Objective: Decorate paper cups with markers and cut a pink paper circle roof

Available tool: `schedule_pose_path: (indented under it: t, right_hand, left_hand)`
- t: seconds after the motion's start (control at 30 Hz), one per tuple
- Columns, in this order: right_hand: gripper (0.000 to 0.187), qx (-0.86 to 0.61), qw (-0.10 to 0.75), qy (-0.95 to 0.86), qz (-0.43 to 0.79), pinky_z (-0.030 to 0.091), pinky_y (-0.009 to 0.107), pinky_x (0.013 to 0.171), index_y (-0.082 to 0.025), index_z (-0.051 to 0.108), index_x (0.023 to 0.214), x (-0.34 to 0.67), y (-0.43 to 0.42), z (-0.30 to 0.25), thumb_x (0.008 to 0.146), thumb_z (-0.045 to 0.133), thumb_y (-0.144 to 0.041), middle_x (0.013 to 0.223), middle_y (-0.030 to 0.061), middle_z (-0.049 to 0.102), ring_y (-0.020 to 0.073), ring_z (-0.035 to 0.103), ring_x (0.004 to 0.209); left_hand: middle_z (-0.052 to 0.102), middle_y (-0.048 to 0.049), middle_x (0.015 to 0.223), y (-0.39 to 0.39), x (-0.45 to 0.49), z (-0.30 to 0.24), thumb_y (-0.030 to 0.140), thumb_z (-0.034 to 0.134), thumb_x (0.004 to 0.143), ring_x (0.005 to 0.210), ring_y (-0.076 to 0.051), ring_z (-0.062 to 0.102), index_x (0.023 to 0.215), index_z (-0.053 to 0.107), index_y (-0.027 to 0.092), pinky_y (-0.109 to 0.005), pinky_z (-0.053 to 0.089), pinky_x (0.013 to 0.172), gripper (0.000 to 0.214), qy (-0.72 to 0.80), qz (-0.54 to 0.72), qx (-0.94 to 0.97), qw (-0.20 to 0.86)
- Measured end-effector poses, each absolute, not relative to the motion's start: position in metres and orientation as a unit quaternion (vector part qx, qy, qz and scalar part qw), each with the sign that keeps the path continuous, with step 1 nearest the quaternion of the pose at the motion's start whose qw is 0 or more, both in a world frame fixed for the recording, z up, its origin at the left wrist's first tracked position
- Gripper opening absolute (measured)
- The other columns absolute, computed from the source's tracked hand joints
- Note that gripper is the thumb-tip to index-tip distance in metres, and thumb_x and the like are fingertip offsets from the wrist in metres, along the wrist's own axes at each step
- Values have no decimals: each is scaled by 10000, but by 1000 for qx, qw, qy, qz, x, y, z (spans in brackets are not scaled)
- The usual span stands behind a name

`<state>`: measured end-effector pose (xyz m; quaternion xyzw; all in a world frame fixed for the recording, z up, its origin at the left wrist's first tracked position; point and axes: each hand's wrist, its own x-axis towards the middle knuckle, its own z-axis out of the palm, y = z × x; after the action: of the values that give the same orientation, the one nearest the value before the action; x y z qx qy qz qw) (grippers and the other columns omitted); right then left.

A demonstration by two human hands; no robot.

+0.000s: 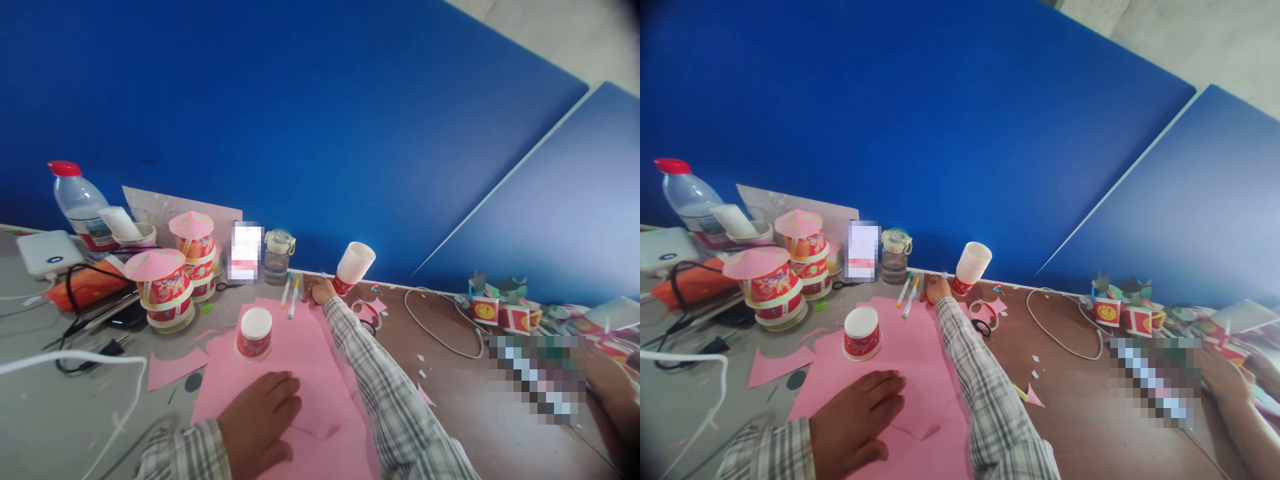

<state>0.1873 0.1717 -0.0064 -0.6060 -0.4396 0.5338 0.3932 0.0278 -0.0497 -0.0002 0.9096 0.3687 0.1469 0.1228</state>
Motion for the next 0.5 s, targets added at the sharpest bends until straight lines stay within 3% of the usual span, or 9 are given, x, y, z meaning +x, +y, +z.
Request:
schedule_pose_path:
  t: [0.17, 0.33, 0.5]
  right_hand:
    - [257, -639, 317, -496, 495, 515, 386, 818, -174, 526, 1102, 202, 144, 1, 866, 525, -275, 1130, 50, 584, 199, 609, 942]
    - [231, -635, 276, -574, 438, 532, 353, 769, -165, 545, 1069, 219, 100, 7, 868, 523, -275, 1074, 43, 610, 179, 628, 878]
    - [182, -641, 244, -650, 329, 514, 351, 777, -153, 579, 997, 235, 67, 10, 863, 529, -265, 965, 24, 645, 167, 630, 833]
  left_hand:
    - [541, -74, 1173, -50, 26, 0, 520, 460, 655, 1095, -252, 387, 1043, 516, 221, -409, 294, 956, 493, 375, 151, 907, 119]
    - [474, -80, 1246, -39, 16, -4, 513, 414, 683, 1136, -264, 349, 1136, 413, 248, -436, 300, 949, 525, 295, 99, 935, 170]
    - [540, -67, 1185, -32, 14, -10, 464, 463, 691, 1088, -252, 420, 1062, 470, 263, -433, 372, 897, 423, 276, 120, 944, 133]
